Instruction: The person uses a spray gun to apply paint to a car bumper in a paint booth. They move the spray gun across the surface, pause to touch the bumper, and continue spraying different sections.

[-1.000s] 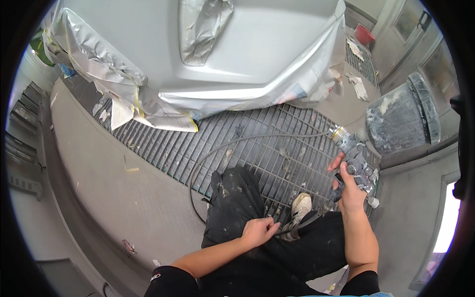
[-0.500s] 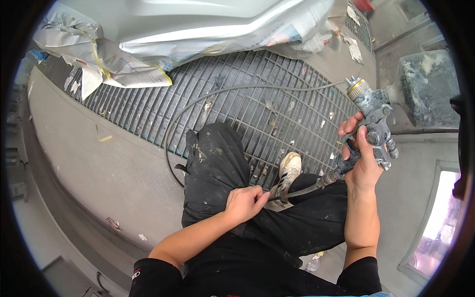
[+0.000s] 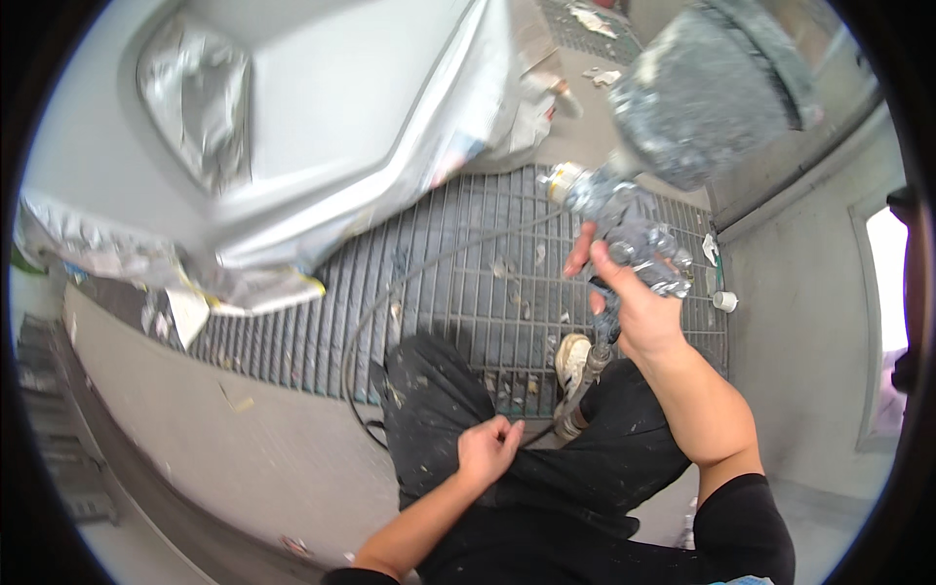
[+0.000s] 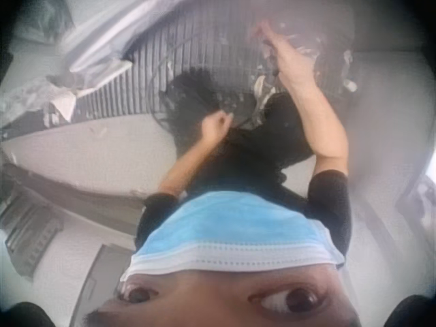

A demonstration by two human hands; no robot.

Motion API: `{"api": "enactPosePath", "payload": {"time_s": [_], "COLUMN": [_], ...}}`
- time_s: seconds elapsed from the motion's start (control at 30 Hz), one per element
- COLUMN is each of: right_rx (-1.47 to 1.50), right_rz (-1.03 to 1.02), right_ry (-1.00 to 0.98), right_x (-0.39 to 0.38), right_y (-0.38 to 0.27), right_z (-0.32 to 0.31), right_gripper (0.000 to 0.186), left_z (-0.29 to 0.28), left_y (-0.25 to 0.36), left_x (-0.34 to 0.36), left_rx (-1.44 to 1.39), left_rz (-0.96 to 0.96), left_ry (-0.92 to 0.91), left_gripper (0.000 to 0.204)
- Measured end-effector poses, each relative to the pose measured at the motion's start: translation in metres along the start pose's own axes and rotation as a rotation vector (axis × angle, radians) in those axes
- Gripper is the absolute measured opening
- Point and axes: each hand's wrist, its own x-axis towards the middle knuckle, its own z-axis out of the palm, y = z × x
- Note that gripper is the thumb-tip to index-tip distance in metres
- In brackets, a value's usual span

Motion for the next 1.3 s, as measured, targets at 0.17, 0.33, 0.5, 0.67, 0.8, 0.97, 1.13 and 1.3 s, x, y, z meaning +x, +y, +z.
{"api": "enactPosePath", "payload": {"time_s": [0.17,0.33,0.5,0.67,0.8,0.97,1.13,1.3], "right_rx": [0.079,0.103,0.107,0.112,0.096,0.077,0.108,0.093], "right_rz": [0.016,0.07,0.046,0.024,0.026,0.027,0.044,0.049], "right_ry": [-0.008,-0.003,-0.012,-0.025,-0.061,-0.069,-0.096,-0.099], "right_x": [0.0019,0.002,0.0021,0.0001,0.0006,0.0008,-0.0004,-0.0012], "right_y": [0.0044,0.0057,0.0075,0.0104,0.0099,0.0089,0.0093,0.0104], "right_z": [-0.0058,-0.0091,-0.0092,-0.0079,-0.0053,-0.0018,-0.0026,-0.002], "right_gripper": [0.021,0.02,0.019,0.019,0.018,0.019,0.019,0.02], "left_z": [0.0028,0.0031,0.002,0.0029,0.0023,0.0008,-0.0012,-0.0026], "left_y": [-0.0046,-0.0047,-0.0066,-0.01,-0.0088,-0.0042,-0.0022,-0.0021], "left_x": [0.0007,0.0028,0.0035,0.0015,0.0011,0.0026,0.003,0.0036], "left_rx": [-0.06,-0.077,-0.048,-0.089,-0.064,-0.051,-0.038,-0.034], "left_rz": [-0.04,-0.074,-0.08,-0.099,-0.057,-0.039,-0.046,-0.042], "left_ry": [-0.014,-0.059,-0.095,-0.095,-0.074,-0.046,-0.052,-0.056], "left_gripper": [0.04,0.041,0.038,0.037,0.037,0.039,0.04,0.04]}}
